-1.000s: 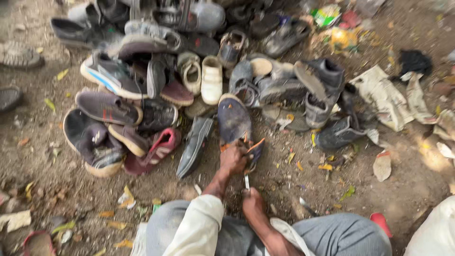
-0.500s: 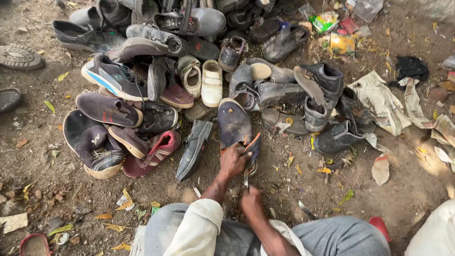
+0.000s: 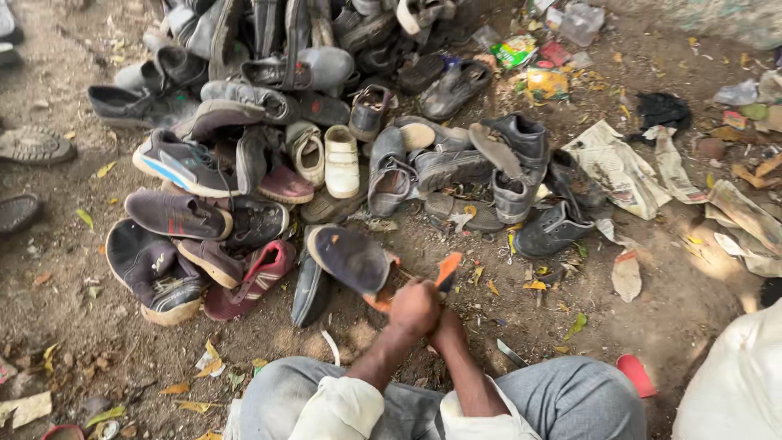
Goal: The person is using a knife to trim and prepare shoes for repair by scraping the soles and edges. They pick up various shoes and shoe parts from a pile on the ground to work on them.
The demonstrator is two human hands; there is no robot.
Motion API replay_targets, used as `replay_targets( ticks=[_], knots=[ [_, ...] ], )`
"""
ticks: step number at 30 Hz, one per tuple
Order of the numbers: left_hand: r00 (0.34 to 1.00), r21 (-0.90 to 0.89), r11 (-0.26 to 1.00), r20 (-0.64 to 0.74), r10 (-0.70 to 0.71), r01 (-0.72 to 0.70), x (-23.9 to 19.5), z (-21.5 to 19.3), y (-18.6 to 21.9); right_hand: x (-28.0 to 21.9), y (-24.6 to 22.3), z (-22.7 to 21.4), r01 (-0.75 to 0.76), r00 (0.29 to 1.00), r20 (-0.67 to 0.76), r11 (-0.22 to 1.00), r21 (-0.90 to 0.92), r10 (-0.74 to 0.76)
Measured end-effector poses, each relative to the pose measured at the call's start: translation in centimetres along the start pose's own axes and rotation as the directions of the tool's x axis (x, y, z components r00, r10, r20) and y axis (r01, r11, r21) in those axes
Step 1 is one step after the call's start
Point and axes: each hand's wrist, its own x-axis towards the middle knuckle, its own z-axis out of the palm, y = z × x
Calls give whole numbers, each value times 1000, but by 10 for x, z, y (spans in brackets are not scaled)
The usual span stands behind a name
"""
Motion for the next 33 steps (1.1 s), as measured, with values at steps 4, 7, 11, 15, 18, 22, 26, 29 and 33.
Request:
replay_targets(
  ticks=[4, 7, 11, 15, 18, 22, 26, 29, 33],
  knots=[
    [985, 237, 957, 64, 159, -169, -13, -32, -22, 4, -24, -16, -107, 988, 103, 989, -103, 117],
    [966, 312, 917, 151, 211, -249, -16, -30, -34, 5, -14, -15, 40, 999, 26, 987, -154, -37],
    [984, 197, 964, 12, 180, -179, -5, -10, -44, -3, 5, -10, 105, 989, -102, 994, 6, -103],
    [945, 185, 950, -166, 282, -252, 11, 7, -58, -24, 10, -8, 45, 963, -263, 935, 352, 53],
    [929, 80, 947, -183, 322, -312, 21, 8, -63, -37, 0, -8, -186, 977, -3, 859, 477, 213],
    [948, 66, 958, -140, 287, -280, 29, 1, -66, -39, -17, -8, -227, 971, 44, 860, 457, 233],
    [979, 3, 982, -72, 188, -189, 39, -3, -63, -32, -26, -13, -98, 961, -120, 716, 691, 248],
    [989, -121, 981, -18, 147, -148, 44, -8, -64, -35, -29, -6, -224, 967, 28, 787, 575, 254],
    [979, -182, 963, -3, 204, -201, 48, -12, -66, -36, -28, 5, -194, 974, -30, 903, 383, 223]
  ],
)
